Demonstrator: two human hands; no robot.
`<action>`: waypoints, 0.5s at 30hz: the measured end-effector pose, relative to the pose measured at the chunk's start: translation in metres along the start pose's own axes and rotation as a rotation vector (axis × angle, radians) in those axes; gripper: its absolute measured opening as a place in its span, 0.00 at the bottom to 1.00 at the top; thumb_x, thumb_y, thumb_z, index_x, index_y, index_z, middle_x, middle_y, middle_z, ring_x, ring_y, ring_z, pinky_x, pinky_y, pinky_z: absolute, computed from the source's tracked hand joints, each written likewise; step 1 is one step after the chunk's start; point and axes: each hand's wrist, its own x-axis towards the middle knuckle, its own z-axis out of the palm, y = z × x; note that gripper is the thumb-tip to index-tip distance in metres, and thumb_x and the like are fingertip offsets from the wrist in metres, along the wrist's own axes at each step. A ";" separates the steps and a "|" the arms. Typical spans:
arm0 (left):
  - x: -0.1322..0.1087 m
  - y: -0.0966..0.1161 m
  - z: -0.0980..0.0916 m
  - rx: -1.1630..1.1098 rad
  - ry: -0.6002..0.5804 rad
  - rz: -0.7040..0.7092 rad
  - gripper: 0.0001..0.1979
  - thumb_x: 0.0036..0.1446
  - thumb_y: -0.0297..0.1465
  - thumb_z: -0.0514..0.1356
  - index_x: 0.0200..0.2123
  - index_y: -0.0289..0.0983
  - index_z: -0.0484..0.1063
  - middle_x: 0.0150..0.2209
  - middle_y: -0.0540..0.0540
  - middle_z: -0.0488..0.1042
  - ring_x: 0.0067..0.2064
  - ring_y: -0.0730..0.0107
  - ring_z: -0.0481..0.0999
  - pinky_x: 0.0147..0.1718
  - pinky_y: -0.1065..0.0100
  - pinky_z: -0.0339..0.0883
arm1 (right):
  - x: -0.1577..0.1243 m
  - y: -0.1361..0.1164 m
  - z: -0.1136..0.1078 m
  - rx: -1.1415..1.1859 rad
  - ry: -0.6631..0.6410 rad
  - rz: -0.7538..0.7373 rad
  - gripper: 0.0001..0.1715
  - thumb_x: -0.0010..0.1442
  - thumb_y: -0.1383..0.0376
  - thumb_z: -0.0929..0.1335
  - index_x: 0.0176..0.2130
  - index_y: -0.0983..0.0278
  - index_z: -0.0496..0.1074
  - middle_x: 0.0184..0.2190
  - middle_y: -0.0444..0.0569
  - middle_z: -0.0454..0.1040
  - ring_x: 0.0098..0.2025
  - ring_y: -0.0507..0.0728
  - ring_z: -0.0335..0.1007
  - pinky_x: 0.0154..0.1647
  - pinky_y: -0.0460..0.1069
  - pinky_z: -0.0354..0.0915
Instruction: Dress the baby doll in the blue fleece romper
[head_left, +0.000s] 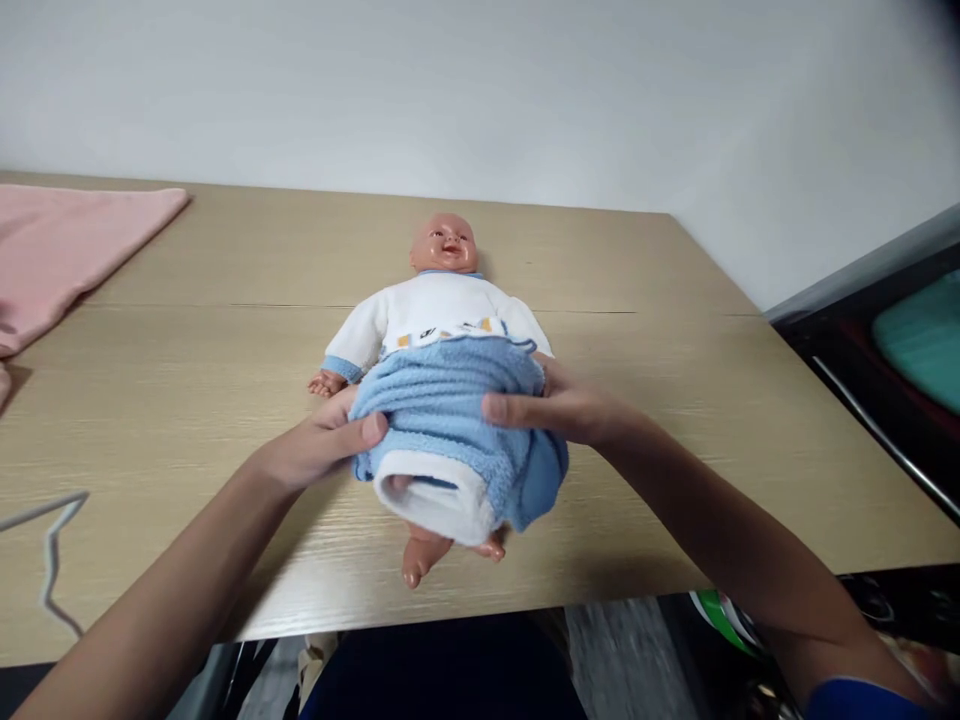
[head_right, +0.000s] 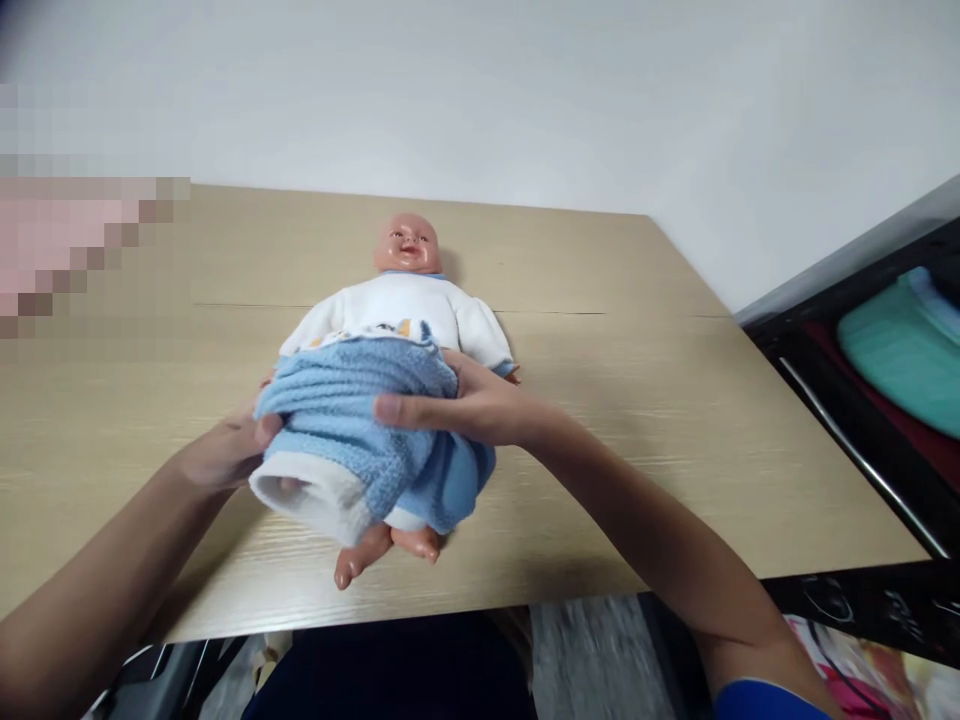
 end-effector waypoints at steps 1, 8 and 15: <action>0.000 -0.001 0.000 -0.032 -0.080 0.007 0.34 0.66 0.63 0.67 0.28 0.38 0.74 0.20 0.52 0.73 0.24 0.73 0.72 0.25 0.73 0.67 | 0.000 0.002 0.000 0.019 0.040 -0.002 0.35 0.63 0.43 0.81 0.57 0.64 0.83 0.50 0.52 0.88 0.58 0.65 0.84 0.64 0.58 0.79; -0.003 0.002 0.003 -0.085 -0.088 0.045 0.25 0.59 0.48 0.79 0.42 0.34 0.78 0.36 0.55 0.80 0.42 0.69 0.81 0.43 0.74 0.73 | 0.004 0.003 0.013 -0.082 0.060 0.006 0.32 0.69 0.44 0.78 0.59 0.64 0.82 0.51 0.51 0.87 0.59 0.64 0.82 0.68 0.61 0.76; -0.002 0.004 0.013 0.072 0.138 0.083 0.13 0.55 0.27 0.77 0.36 0.35 0.76 0.33 0.55 0.75 0.36 0.74 0.74 0.38 0.76 0.71 | -0.002 -0.011 0.038 -0.341 0.123 0.020 0.26 0.57 0.58 0.85 0.52 0.62 0.83 0.52 0.50 0.87 0.59 0.66 0.82 0.64 0.57 0.76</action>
